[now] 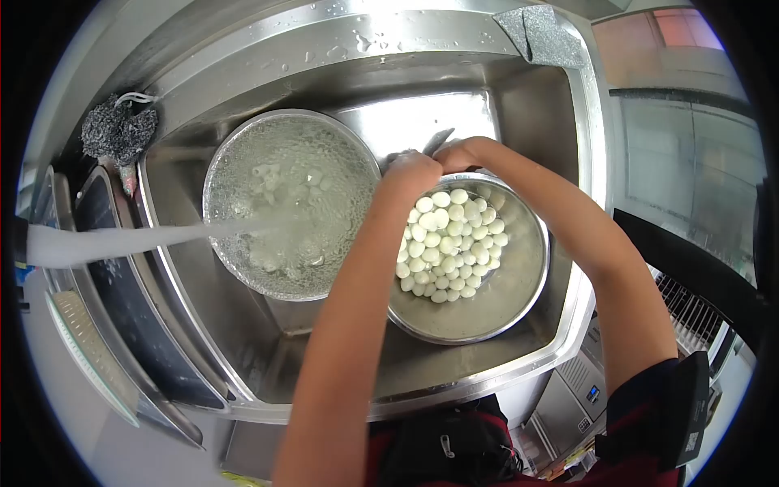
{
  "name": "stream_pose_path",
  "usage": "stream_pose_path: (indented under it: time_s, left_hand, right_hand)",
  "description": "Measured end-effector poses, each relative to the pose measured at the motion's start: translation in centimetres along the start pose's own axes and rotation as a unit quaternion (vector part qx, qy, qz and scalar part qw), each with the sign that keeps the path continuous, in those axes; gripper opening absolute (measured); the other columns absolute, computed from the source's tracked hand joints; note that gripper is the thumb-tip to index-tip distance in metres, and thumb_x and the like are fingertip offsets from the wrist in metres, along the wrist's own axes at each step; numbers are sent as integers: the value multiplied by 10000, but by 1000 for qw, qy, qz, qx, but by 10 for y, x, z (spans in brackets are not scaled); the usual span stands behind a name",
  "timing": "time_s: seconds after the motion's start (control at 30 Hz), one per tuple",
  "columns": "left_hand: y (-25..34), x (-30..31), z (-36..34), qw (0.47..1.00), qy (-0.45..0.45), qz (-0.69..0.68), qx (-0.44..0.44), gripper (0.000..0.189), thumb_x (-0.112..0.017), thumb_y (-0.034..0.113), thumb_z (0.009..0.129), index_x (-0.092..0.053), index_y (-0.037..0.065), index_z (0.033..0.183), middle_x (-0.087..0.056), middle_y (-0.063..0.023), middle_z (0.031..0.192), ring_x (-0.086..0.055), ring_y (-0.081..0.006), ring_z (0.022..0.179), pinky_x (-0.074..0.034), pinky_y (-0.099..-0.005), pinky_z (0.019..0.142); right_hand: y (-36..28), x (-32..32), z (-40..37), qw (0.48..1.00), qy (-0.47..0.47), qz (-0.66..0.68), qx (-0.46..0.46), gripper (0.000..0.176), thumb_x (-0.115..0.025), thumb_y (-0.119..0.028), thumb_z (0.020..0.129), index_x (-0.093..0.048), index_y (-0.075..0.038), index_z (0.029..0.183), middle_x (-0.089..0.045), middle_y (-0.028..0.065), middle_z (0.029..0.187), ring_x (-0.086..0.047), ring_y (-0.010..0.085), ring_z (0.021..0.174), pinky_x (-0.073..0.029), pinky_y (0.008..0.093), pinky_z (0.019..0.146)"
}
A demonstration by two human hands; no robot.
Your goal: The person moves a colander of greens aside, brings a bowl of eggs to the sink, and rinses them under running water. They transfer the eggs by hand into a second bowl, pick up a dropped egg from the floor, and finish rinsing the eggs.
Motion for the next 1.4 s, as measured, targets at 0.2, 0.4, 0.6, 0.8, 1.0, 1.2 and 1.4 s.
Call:
stream_pose_path:
  time_s: [0.2,0.4,0.6,0.8,1.0,1.2,1.4]
  left_hand:
    - [-22,-23,53,997,-4,-20,76,454,-490,195,664,-487,-53,1045,-480,-216,1091,-502,-292,985,-395,-335,819]
    - [-25,-31,71,994,-41,101,-7,343,-553,179,651,-577,17,953,-541,-171,1015,-536,-279,936,-421,-342,812]
    - [-14,-32,69,988,-107,86,-67,321,-472,161,699,-570,36,978,-523,-137,1066,-522,-267,962,-420,-348,802]
    - [-13,-24,61,956,-200,209,-49,408,-462,328,713,-556,59,1004,-503,-134,1095,-510,-291,966,-406,-339,814]
    - [-16,-22,53,946,-283,156,2,496,-455,366,767,-493,-24,1071,-528,-141,1059,-504,-182,900,-392,-308,789]
    - [-56,-35,92,950,-308,-18,50,496,-430,345,797,-443,-23,1128,-473,-132,1135,-459,-178,979,-363,-292,832]
    - [-112,-36,154,955,-246,156,-63,499,-440,379,767,-480,-8,1080,-531,-143,1041,-544,-215,847,-428,-293,747]
  right_hand:
    - [13,9,-8,983,159,-77,59,330,-450,-171,712,-547,-3,979,-573,161,935,-557,267,828,-431,348,703]
    - [-8,-78,-136,800,585,115,69,133,-493,-97,726,-510,27,770,-562,192,727,-557,321,694,-449,369,621]
    - [49,-199,-82,890,444,29,-98,231,-481,-56,697,-432,-11,918,-444,265,1004,-555,377,701,-470,415,640]
    - [55,-212,-43,884,429,76,-168,341,-426,-33,724,-392,-2,1062,-393,282,1055,-572,357,690,-495,380,562]
    - [59,-219,-62,875,459,71,-139,257,-421,-51,734,-436,3,985,-470,256,957,-585,326,715,-500,365,551]
    - [49,-278,-227,774,568,276,-42,353,-584,66,605,-475,-20,929,-466,127,919,-549,239,755,-473,306,649]
    - [173,-443,-337,623,550,198,-519,457,-550,-58,680,-409,-78,1114,-280,209,1234,-522,391,823,-467,398,699]
Point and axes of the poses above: each hand's wrist, its own z-axis towards the middle knuckle, its own x-axis out of the back of the hand, y = z × x, the point moved 2 cm from there along z, towards the middle knuckle
